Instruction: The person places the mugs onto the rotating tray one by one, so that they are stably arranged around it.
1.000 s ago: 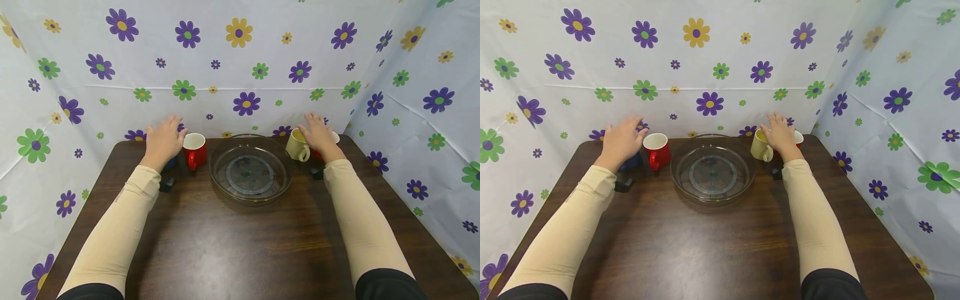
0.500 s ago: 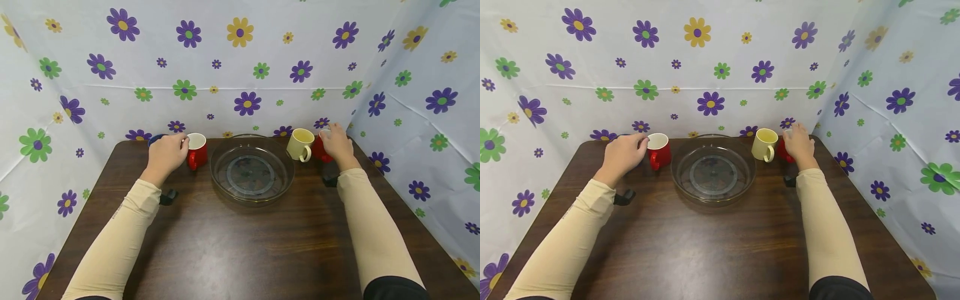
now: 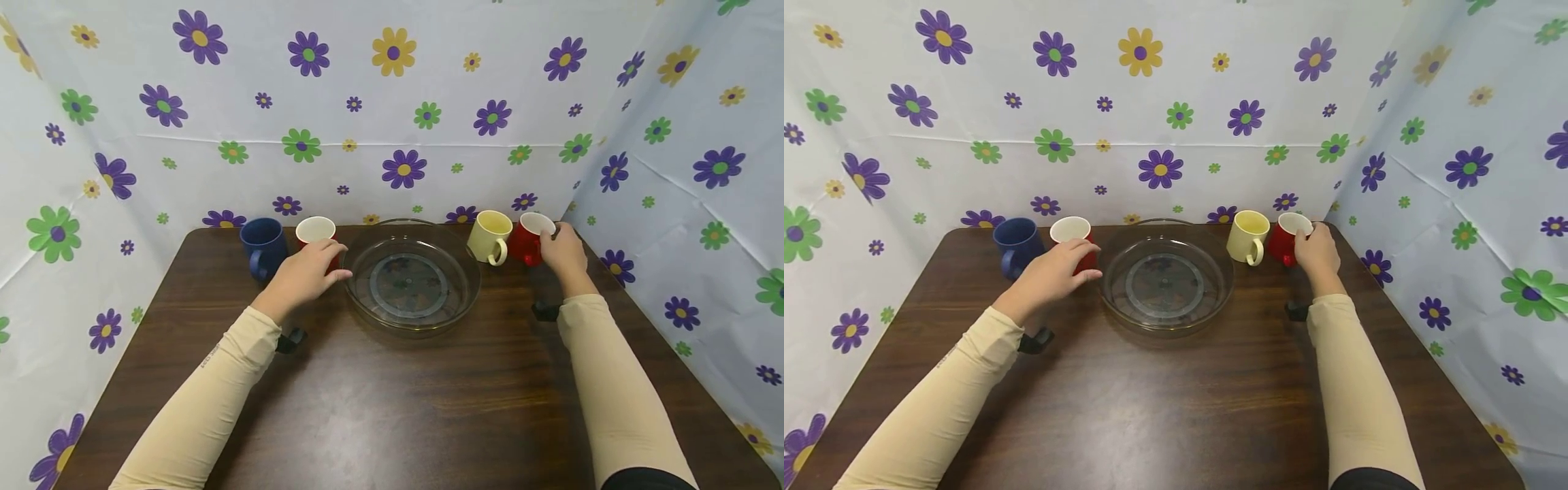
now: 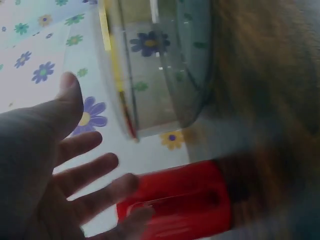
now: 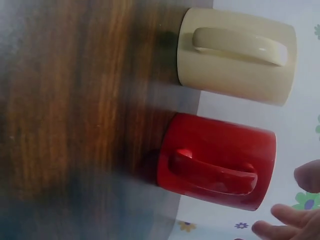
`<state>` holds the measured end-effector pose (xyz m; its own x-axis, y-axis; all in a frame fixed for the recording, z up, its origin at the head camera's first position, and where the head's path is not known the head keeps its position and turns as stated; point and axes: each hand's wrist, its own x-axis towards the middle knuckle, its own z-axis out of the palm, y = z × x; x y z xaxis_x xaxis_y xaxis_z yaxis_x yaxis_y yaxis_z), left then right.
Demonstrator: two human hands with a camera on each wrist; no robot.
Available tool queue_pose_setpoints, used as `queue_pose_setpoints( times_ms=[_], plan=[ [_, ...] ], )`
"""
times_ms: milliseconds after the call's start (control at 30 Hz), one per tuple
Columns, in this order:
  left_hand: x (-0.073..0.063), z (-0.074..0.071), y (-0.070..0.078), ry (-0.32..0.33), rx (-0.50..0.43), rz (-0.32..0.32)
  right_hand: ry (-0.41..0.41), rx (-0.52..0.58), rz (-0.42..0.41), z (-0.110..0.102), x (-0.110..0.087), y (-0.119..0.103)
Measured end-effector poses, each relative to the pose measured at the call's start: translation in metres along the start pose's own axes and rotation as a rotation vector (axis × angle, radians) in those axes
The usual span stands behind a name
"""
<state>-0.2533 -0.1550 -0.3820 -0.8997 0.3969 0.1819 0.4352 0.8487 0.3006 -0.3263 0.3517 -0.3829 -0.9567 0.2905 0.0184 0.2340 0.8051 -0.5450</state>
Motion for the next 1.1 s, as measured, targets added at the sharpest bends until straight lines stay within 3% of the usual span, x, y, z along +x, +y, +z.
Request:
queue_pose_setpoints(
  times_ms=[100,200,433,667,933,1100],
  plan=[
    [-0.001,0.008,0.000,-0.084,-0.015,-0.032,-0.026,0.004,0.034,0.001,-0.003,0.005],
    [-0.003,0.012,-0.002,-0.126,-0.036,-0.056,-0.044,0.016,0.058,0.002,-0.005,0.007],
    [-0.002,0.018,-0.006,-0.174,-0.096,0.028,-0.121,0.072,0.040,0.009,-0.006,0.014],
    [-0.001,0.020,-0.009,-0.197,-0.122,0.058,-0.229,0.347,0.077,0.017,-0.004,0.020],
    [-0.002,0.021,-0.010,-0.200,-0.158,0.050,-0.381,0.687,0.223,0.010,-0.003,0.014],
    [-0.004,0.020,-0.012,-0.197,-0.192,0.065,-0.386,0.772,0.295,0.004,-0.006,0.005]
  ],
)
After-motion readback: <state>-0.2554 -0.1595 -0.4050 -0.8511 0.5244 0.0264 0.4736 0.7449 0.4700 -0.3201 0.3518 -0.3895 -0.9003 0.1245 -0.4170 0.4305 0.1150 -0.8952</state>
